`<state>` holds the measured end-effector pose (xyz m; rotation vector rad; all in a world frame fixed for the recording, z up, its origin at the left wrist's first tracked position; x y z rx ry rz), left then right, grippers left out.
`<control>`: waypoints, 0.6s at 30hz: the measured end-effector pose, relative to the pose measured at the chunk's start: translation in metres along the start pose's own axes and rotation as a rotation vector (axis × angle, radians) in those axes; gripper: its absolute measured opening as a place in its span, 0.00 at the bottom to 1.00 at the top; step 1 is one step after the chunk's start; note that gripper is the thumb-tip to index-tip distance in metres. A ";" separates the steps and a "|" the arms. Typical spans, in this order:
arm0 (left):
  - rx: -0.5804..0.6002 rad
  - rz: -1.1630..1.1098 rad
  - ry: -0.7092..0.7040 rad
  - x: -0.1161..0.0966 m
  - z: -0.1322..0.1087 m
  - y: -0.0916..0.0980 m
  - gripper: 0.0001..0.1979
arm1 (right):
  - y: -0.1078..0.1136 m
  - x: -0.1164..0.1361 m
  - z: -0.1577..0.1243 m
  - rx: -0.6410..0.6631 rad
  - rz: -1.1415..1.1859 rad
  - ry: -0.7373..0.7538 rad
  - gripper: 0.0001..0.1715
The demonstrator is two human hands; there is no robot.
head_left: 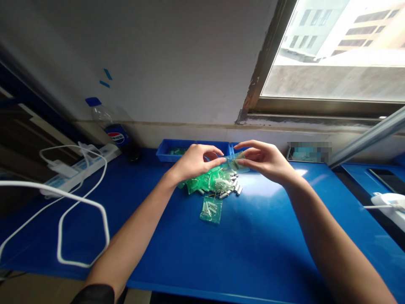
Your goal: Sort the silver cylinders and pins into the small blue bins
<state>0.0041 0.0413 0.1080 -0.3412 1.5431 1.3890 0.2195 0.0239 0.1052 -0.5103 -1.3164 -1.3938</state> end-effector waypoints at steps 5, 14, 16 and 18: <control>0.095 -0.154 0.014 -0.005 -0.002 -0.004 0.16 | -0.013 -0.012 0.003 -0.136 0.318 -0.087 0.29; 0.003 -0.107 0.033 -0.002 -0.001 0.002 0.16 | -0.026 -0.028 0.005 -0.114 0.369 -0.125 0.29; -0.002 -0.091 0.030 -0.003 -0.001 0.002 0.16 | -0.026 -0.027 0.005 -0.096 0.348 -0.134 0.30; 0.000 -0.081 0.020 -0.003 -0.002 0.002 0.14 | -0.026 -0.026 0.004 -0.081 0.328 -0.137 0.30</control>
Point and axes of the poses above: each hand's wrist, its own z-axis towards the middle knuckle, its own y-axis out of the back of the hand, x = y × z, the point moved 5 cm from there along z, towards the middle knuckle, and after that the axes turned 6 degrees about y, right-handed, at the moved point
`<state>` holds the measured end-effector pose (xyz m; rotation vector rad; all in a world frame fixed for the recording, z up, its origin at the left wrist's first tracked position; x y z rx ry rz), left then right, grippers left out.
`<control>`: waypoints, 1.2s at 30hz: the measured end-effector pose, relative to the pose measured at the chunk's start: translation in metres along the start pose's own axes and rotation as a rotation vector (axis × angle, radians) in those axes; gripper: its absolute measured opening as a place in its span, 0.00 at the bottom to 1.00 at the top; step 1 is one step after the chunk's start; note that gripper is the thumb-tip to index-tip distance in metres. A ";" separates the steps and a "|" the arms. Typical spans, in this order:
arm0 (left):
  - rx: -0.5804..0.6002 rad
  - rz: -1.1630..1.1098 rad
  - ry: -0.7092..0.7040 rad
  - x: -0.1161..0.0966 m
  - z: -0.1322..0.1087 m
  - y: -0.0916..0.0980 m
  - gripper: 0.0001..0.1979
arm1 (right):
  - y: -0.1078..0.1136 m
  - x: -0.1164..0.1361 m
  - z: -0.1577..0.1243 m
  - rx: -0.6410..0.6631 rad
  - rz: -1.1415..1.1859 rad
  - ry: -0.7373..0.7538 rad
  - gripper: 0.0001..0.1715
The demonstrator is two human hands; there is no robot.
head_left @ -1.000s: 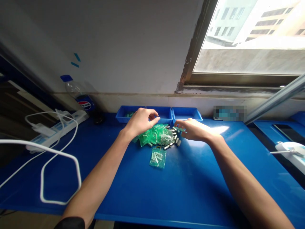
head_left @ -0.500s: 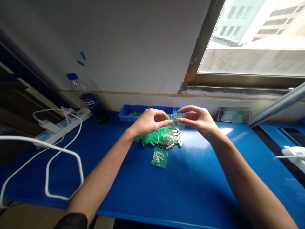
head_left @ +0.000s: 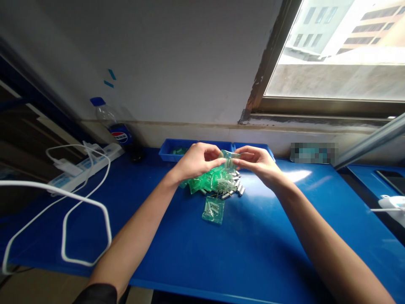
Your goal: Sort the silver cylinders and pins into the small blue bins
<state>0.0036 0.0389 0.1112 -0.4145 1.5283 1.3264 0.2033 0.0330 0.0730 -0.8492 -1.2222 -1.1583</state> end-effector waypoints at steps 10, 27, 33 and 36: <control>-0.126 0.138 0.019 0.011 0.001 0.029 0.09 | 0.005 -0.003 0.001 0.057 -0.289 -0.024 0.26; 0.045 0.346 -0.017 0.021 0.003 0.010 0.13 | -0.001 -0.018 0.000 0.269 -0.359 -0.081 0.20; 0.143 0.125 -0.022 0.010 0.001 -0.010 0.14 | 0.009 0.008 -0.001 0.170 -0.207 0.030 0.25; 0.157 -0.036 0.004 0.011 0.003 -0.012 0.14 | 0.009 0.015 -0.001 0.083 -0.122 0.066 0.27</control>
Point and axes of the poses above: each hand's wrist, its own z-axis towards the middle knuckle, its own y-axis out of the back of the hand, x = y × z, the point moved 5 cm from there along z, towards the middle knuckle, and after that the axes turned 6 degrees about y, right-handed, at the moved point
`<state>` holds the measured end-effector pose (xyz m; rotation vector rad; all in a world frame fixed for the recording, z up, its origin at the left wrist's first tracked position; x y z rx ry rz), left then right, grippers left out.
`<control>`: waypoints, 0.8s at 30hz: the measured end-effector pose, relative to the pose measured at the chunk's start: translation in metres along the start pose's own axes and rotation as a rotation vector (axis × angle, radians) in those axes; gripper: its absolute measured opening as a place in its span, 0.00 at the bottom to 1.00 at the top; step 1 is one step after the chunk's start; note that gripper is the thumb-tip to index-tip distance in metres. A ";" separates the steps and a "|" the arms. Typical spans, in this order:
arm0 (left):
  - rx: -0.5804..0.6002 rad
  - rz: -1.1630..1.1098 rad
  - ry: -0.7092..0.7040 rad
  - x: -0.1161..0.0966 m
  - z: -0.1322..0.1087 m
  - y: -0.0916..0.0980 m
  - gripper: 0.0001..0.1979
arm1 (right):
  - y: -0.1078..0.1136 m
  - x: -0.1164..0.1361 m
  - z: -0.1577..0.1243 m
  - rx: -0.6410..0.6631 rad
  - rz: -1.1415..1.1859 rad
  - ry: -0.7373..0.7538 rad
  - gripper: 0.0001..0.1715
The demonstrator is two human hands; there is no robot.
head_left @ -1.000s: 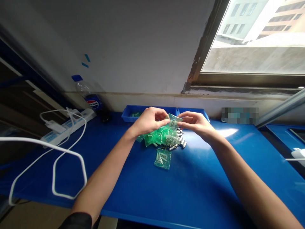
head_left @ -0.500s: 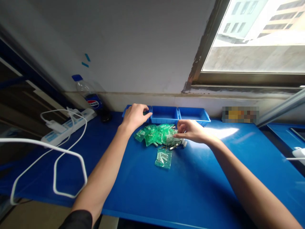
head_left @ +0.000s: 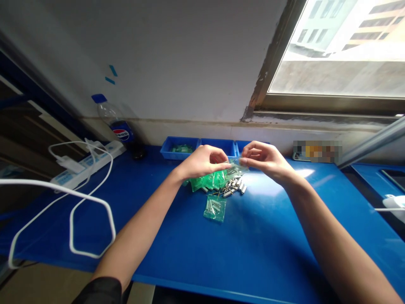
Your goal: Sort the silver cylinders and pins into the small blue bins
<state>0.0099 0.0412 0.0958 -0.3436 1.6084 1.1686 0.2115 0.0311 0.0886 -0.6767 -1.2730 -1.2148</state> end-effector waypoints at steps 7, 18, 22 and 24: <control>-0.054 -0.146 0.069 0.001 0.000 0.006 0.16 | -0.002 -0.002 0.002 -0.086 0.088 0.021 0.29; -0.504 0.385 0.115 0.020 -0.015 0.074 0.11 | -0.017 -0.019 0.003 -0.026 -0.381 0.139 0.18; -0.713 0.600 0.276 0.038 -0.024 0.096 0.11 | -0.031 -0.022 -0.001 0.129 -0.556 0.266 0.12; -0.713 0.604 0.307 0.043 -0.022 0.095 0.12 | -0.037 -0.025 -0.002 0.202 -0.609 0.300 0.20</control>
Point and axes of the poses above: each hand's wrist, its own z-axis towards the middle knuckle, its own y-axis out of the back of the hand, x = y × z, the point moved 5 cm from there along z, towards the middle knuckle, and after that the axes turned 6 degrees about y, right-handed, at the moved point
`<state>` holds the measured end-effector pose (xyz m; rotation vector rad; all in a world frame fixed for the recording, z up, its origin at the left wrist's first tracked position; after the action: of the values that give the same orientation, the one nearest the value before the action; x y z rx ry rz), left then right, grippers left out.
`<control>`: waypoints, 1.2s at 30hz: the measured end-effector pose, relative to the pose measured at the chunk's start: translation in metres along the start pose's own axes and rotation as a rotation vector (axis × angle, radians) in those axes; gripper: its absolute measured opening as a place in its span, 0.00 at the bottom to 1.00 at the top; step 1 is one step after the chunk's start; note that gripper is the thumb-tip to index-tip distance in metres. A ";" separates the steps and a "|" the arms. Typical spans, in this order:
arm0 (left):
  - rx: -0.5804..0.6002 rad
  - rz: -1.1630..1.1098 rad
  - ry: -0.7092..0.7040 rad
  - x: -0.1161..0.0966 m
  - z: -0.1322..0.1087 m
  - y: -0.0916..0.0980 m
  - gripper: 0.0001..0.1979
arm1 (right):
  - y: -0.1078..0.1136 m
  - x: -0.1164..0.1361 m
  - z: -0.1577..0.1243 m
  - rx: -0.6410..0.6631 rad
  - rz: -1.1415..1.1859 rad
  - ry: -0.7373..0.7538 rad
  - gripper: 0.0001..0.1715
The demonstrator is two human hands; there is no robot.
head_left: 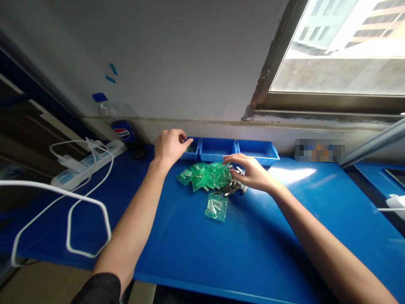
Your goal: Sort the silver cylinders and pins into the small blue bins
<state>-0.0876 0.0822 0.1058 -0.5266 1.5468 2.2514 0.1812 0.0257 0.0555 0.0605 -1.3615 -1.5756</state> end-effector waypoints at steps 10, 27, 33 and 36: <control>0.253 -0.183 -0.220 -0.034 -0.016 -0.032 0.11 | -0.019 -0.018 -0.003 -0.001 -0.146 0.092 0.21; 0.303 -0.231 -0.258 -0.053 -0.026 -0.024 0.10 | -0.001 -0.012 -0.005 -0.200 -0.180 0.217 0.15; 0.433 -0.336 -0.314 -0.064 -0.033 -0.020 0.12 | 0.017 0.000 -0.003 -0.387 0.027 0.134 0.09; 0.582 -0.482 -0.326 -0.071 -0.039 -0.023 0.18 | 0.027 0.001 -0.003 -0.535 0.293 0.032 0.07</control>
<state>-0.0114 0.0478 0.1095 -0.2960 1.5905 1.3664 0.1996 0.0272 0.0751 -0.4195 -0.8419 -1.6244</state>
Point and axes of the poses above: each hand's wrist, its own z-axis towards the middle knuckle, its own y-axis out of the back of the hand, x = y × z, the point moved 5 cm from there along z, towards the middle knuckle, and after that the axes turned 6 degrees about y, right-handed, at the moved point
